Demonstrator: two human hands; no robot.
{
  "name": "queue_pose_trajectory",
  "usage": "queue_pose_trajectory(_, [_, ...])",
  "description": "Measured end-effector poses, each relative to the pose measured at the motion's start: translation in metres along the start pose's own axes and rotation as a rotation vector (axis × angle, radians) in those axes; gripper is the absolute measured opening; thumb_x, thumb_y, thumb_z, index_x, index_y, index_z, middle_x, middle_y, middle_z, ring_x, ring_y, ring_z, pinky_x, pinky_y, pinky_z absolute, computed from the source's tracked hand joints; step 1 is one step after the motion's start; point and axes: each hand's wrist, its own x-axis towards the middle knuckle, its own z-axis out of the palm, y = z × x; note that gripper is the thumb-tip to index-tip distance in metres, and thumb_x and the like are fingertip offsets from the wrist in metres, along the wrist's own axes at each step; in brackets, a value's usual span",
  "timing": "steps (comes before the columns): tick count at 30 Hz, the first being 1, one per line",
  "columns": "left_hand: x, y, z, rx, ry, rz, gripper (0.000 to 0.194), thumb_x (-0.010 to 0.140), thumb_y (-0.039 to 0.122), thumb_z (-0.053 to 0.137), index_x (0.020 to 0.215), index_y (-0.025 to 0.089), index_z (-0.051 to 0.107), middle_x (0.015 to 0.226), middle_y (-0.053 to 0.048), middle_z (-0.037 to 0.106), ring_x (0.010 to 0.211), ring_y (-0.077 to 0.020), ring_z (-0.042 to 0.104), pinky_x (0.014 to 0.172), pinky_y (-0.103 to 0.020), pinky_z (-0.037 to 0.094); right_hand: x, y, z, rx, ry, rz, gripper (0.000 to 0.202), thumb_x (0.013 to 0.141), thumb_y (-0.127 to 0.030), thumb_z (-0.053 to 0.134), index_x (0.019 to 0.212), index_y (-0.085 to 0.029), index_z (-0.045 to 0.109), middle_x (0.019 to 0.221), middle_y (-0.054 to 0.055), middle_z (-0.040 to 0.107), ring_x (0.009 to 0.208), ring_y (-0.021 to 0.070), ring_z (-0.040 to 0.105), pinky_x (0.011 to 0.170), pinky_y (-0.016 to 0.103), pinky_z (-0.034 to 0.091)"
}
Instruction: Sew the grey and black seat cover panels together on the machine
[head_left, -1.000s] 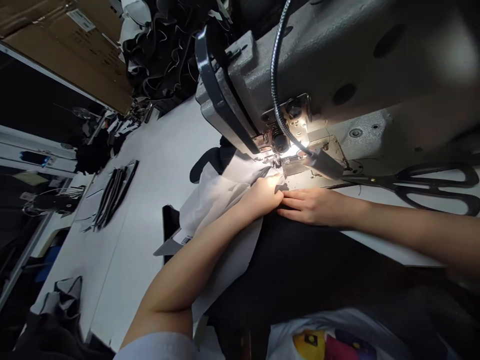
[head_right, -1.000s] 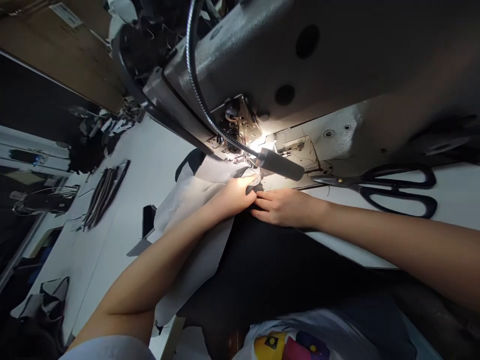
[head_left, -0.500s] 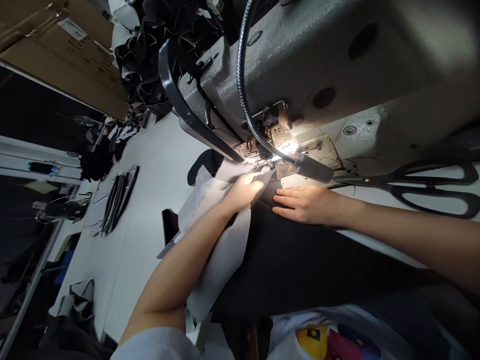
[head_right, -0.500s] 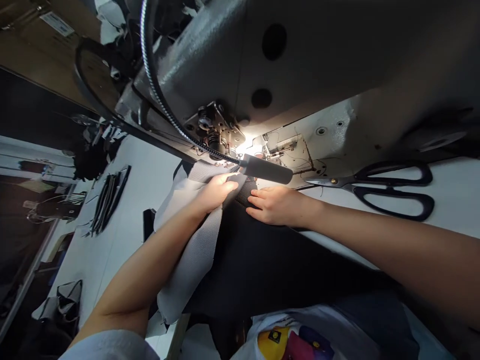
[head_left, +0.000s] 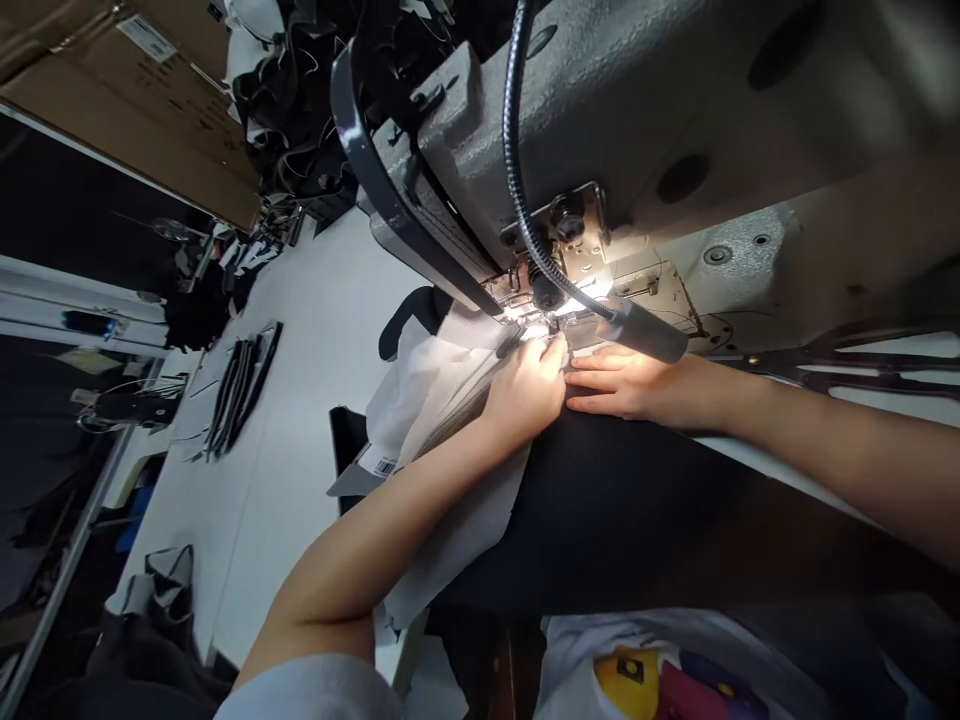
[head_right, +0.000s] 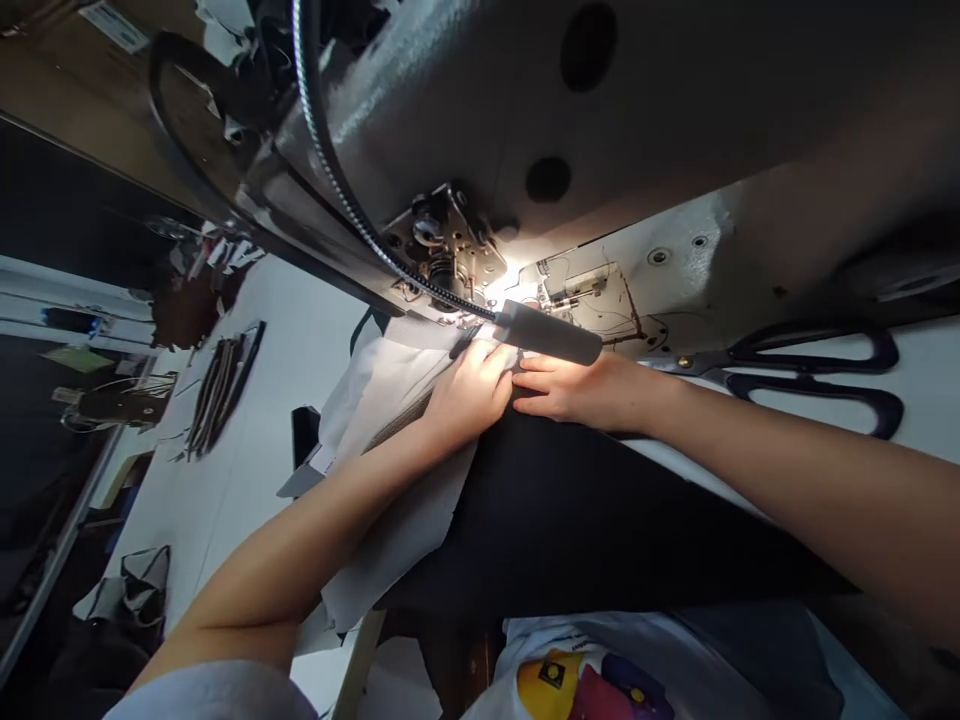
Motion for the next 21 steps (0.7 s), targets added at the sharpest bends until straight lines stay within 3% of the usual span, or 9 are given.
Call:
queue_pose_trajectory(3, [-0.025, -0.003, 0.007, -0.014, 0.018, 0.087, 0.063, 0.084, 0.02, 0.049, 0.145, 0.006, 0.039, 0.15, -0.022, 0.039, 0.131, -0.0361, 0.044, 0.104, -0.046, 0.043, -0.003, 0.003, -0.005, 0.031, -0.054, -0.094, 0.042, 0.092, -0.008, 0.045, 0.129, -0.02, 0.06, 0.143, 0.011, 0.053, 0.136, 0.0249, 0.044, 0.105, 0.042, 0.047])
queue_pose_trajectory(6, [-0.036, -0.019, 0.014, -0.011, 0.002, 0.145, 0.075, 0.077, 0.017, 0.049, 0.149, 0.005, 0.031, 0.158, -0.021, 0.028, 0.14, -0.0354, 0.034, 0.109, -0.049, 0.038, -0.003, 0.002, -0.008, 0.13, -0.074, -0.124, 0.04, 0.093, -0.017, 0.05, 0.132, -0.021, 0.059, 0.143, 0.011, 0.053, 0.137, 0.025, 0.044, 0.109, 0.044, 0.042])
queue_pose_trajectory(9, [-0.031, -0.041, 0.015, -0.04, 0.045, 0.235, 0.078, 0.075, 0.016, 0.049, 0.15, 0.002, 0.03, 0.154, -0.02, 0.036, 0.135, -0.0333, 0.04, 0.112, -0.047, 0.035, 0.0, -0.003, -0.008, 0.249, -0.082, -0.141, 0.04, 0.093, -0.028, 0.055, 0.133, -0.023, 0.059, 0.143, 0.009, 0.053, 0.137, 0.0241, 0.044, 0.11, 0.04, 0.042])
queue_pose_trajectory(12, [-0.021, -0.05, 0.011, -0.059, 0.092, 0.278, 0.071, 0.079, 0.016, 0.047, 0.148, 0.004, 0.036, 0.15, -0.018, 0.044, 0.13, -0.0312, 0.046, 0.112, -0.046, 0.036, 0.005, -0.015, -0.005, 0.177, -0.109, -0.168, 0.041, 0.091, -0.019, 0.054, 0.131, -0.021, 0.06, 0.141, 0.011, 0.055, 0.135, 0.0245, 0.046, 0.11, 0.04, 0.043])
queue_pose_trajectory(15, [-0.017, -0.043, 0.007, -0.018, 0.079, 0.263, 0.057, 0.086, 0.012, 0.038, 0.142, 0.005, 0.046, 0.148, -0.018, 0.047, 0.128, -0.0293, 0.049, 0.108, -0.044, 0.04, 0.009, -0.031, -0.001, -0.083, -0.113, -0.239, 0.043, 0.085, -0.006, 0.052, 0.126, -0.014, 0.063, 0.132, 0.016, 0.061, 0.126, 0.0275, 0.055, 0.109, 0.045, 0.043])
queue_pose_trajectory(17, [-0.016, -0.036, 0.006, 0.015, 0.043, 0.243, 0.053, 0.088, 0.008, 0.033, 0.138, 0.005, 0.05, 0.147, -0.019, 0.047, 0.125, -0.029, 0.052, 0.104, -0.043, 0.043, 0.011, -0.039, 0.001, -0.196, -0.088, -0.266, 0.039, 0.085, -0.006, 0.052, 0.121, -0.011, 0.065, 0.126, 0.019, 0.064, 0.12, 0.0285, 0.06, 0.105, 0.044, 0.046])
queue_pose_trajectory(21, [-0.01, -0.028, 0.01, 0.089, 0.033, 0.207, 0.05, 0.09, 0.007, 0.033, 0.136, 0.005, 0.052, 0.146, -0.019, 0.049, 0.117, -0.0284, 0.058, 0.099, -0.043, 0.045, 0.009, -0.036, -0.001, -0.2, -0.058, -0.276, 0.04, 0.085, -0.006, 0.052, 0.122, -0.011, 0.065, 0.125, 0.019, 0.065, 0.119, 0.0285, 0.06, 0.101, 0.042, 0.049])
